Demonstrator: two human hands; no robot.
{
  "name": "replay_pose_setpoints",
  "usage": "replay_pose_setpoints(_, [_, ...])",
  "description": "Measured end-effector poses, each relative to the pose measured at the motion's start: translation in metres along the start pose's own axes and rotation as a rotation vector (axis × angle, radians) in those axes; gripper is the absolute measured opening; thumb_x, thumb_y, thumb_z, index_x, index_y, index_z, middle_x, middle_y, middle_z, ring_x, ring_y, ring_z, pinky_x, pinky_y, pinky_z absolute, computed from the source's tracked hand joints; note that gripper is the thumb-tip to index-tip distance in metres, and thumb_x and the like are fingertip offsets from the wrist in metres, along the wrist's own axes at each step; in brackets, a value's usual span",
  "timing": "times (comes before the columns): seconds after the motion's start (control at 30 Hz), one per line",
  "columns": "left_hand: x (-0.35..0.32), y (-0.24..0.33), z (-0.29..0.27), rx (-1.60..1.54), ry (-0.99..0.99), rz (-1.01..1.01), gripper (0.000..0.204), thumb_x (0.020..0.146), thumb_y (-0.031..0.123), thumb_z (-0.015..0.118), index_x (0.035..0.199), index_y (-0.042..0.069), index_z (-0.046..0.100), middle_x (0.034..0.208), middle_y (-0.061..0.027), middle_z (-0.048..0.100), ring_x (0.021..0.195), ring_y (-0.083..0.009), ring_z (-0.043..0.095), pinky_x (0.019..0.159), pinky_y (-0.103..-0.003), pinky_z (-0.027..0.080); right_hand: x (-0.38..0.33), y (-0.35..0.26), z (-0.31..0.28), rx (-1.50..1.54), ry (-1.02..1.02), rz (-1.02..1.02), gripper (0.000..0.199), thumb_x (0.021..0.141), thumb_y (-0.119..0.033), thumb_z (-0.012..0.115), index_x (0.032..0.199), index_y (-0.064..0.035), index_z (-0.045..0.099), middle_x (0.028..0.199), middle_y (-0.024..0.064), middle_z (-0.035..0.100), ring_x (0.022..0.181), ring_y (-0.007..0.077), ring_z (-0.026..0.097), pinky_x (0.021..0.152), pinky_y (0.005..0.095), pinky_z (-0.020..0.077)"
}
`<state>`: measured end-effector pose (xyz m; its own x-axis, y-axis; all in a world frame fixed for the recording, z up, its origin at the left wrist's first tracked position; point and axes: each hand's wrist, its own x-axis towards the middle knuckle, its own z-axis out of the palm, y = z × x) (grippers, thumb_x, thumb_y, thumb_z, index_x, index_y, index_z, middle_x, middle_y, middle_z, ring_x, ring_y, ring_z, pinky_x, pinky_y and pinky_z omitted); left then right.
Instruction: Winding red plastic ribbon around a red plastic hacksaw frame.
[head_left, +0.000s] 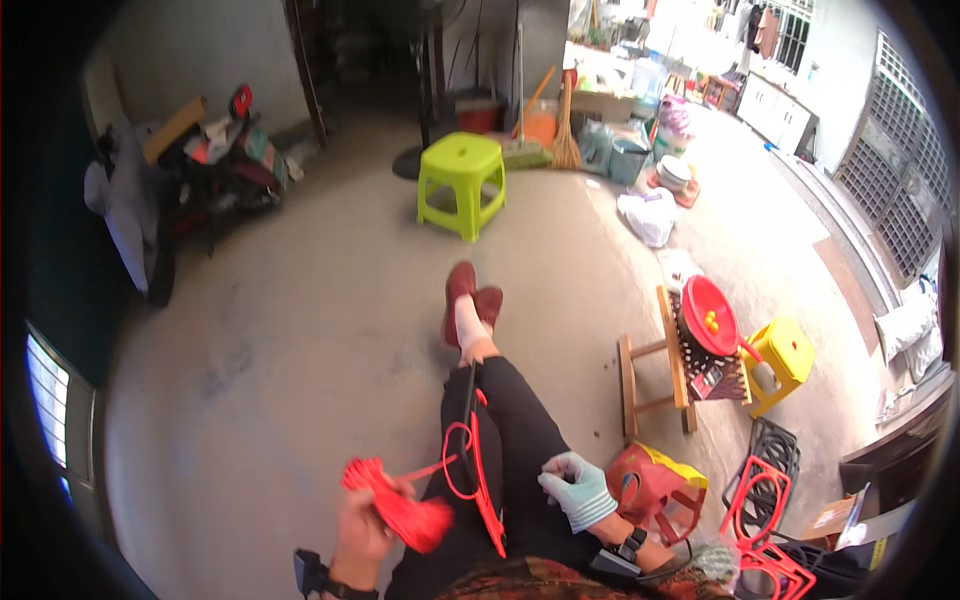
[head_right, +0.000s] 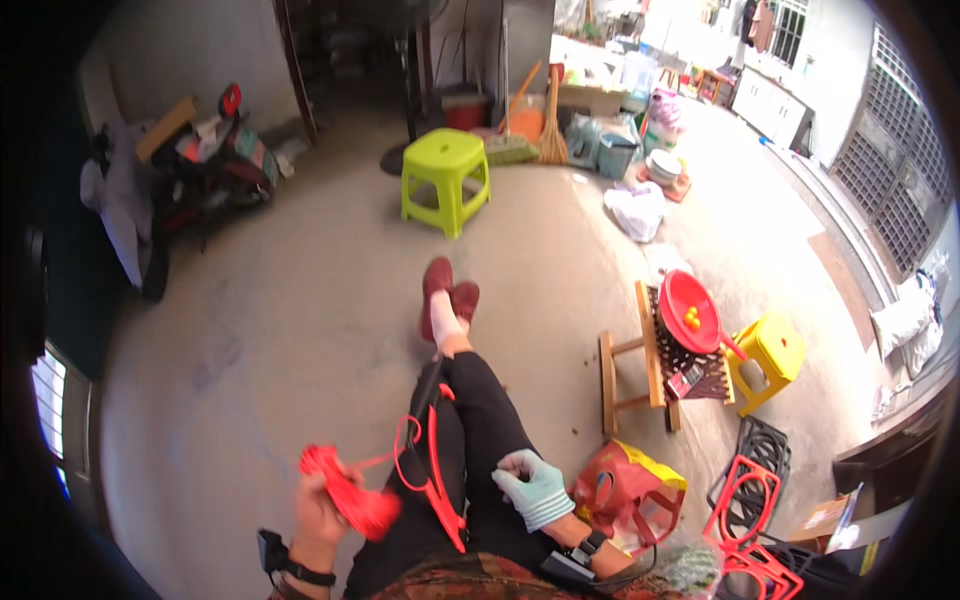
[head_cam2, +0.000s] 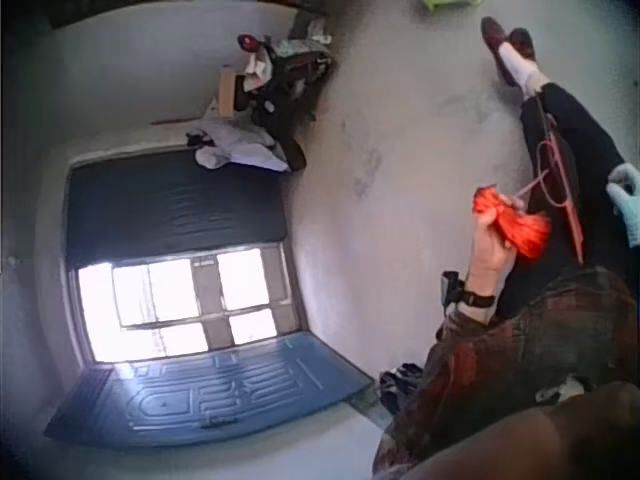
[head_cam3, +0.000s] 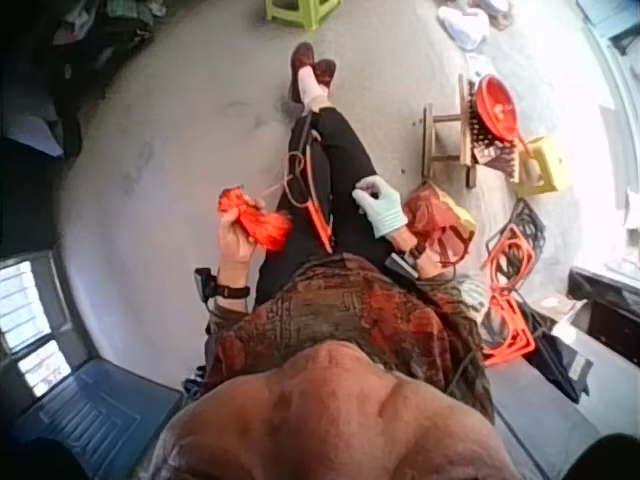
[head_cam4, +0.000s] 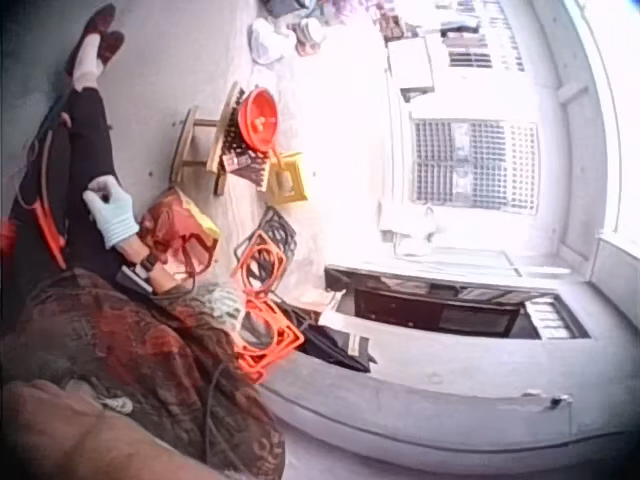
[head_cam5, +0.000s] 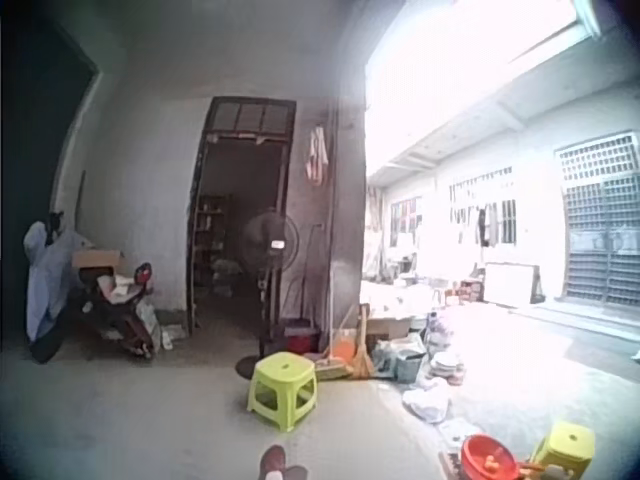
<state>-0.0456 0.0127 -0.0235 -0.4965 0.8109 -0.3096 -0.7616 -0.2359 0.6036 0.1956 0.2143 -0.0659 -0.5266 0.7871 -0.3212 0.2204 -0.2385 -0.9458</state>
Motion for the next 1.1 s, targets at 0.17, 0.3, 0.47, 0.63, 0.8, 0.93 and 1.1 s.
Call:
replay_pose_setpoints(0.17, [-0.046, -0.062, -0.013, 0.149, 0.041, -0.045, 0.027, 0.085, 0.014, 0.062, 0.109, 0.001, 0.06, 0.094, -0.0158, 0.067, 0.085, -0.0281, 0.067, 0.082, -0.041, 0.055, 0.01, -0.015, 0.023, -0.001, -0.073, -0.045, 0.015, 0.089, -0.013, 0.07, 0.096, -0.0011, 0.064, 0.073, 0.0039, 0.065, 0.059, 0.0088, 0.061, 0.054, 0.0227, 0.0492])
replay_pose_setpoints(0.3, [-0.045, -0.055, 0.004, 0.225, -0.004, -0.06, 0.024, 0.091, 0.02, 0.063, 0.107, 0.003, 0.06, 0.093, -0.0138, 0.069, 0.083, -0.0209, 0.068, 0.056, -0.026, 0.049, 0.009, -0.007, 0.018, -0.008, -0.066, -0.043, 0.012, 0.089, -0.011, 0.068, 0.095, -0.0006, 0.063, 0.074, 0.0052, 0.065, 0.059, 0.0099, 0.061, 0.053, 0.0237, 0.0508])
replay_pose_setpoints(0.47, [-0.05, -0.058, -0.007, 0.135, -0.043, -0.035, 0.022, 0.095, 0.02, 0.061, 0.109, 0.004, 0.059, 0.095, -0.0131, 0.069, 0.081, -0.0174, 0.068, 0.049, -0.024, 0.045, 0.01, -0.005, 0.018, 0.049, -0.039, 0.006, 0.014, 0.091, -0.015, 0.067, 0.095, -0.0017, 0.064, 0.072, 0.0057, 0.065, 0.056, 0.0118, 0.061, 0.052, 0.0245, 0.0492])
replay_pose_setpoints(0.63, [-0.065, -0.051, 0.001, 0.235, -0.085, -0.03, 0.02, 0.095, 0.021, 0.062, 0.106, 0.005, 0.06, 0.095, -0.0102, 0.069, 0.075, -0.0116, 0.064, 0.05, -0.021, 0.042, 0.005, -0.008, 0.021, 0.139, -0.013, 0.021, 0.012, 0.093, -0.015, 0.066, 0.094, -0.0028, 0.065, 0.072, 0.0061, 0.066, 0.055, 0.0124, 0.061, 0.051, 0.0254, 0.0486])
replay_pose_setpoints(0.8, [-0.092, -0.022, 0.028, 0.479, -0.11, 0.004, 0.026, 0.087, 0.016, 0.064, 0.108, 0.002, 0.059, 0.093, -0.0127, 0.067, 0.081, -0.0178, 0.065, 0.065, -0.029, 0.051, -0.015, -0.024, 0.02, -0.199, 0.186, -0.526, 0.03, 0.083, -0.016, 0.076, 0.105, 0.0004, 0.064, 0.083, 0.0063, 0.069, 0.072, 0.0124, 0.067, 0.065, 0.026, 0.0551])
replay_pose_setpoints(0.93, [-0.119, 0.003, 0.064, 0.432, -0.197, -0.121, 0.021, 0.086, 0.007, 0.069, 0.104, 0.0, 0.062, 0.097, -0.0083, 0.067, 0.092, -0.0171, 0.065, 0.087, -0.035, 0.051, -0.053, -0.107, 0.05, -0.644, -0.222, -0.963, 0.079, 0.061, -0.025, 0.088, 0.129, -0.003, 0.056, 0.13, 0.0192, 0.056, 0.131, 0.0375, 0.046, 0.11, 0.047, 0.0378])
replay_pose_setpoints(1.1, [-0.113, 0.028, 0.067, 0.809, -0.734, -0.031, 0.036, 0.075, 0.013, 0.082, 0.101, -0.002, 0.062, 0.09, -0.0102, 0.069, 0.082, -0.0238, 0.067, 0.076, -0.036, 0.052, -0.049, -0.086, 0.066, -0.529, -0.71, -1.126, 0.026, 0.073, -0.022, 0.079, 0.091, -0.0082, 0.065, 0.09, 0.0076, 0.063, 0.095, 0.0289, 0.062, 0.106, 0.0488, 0.04])
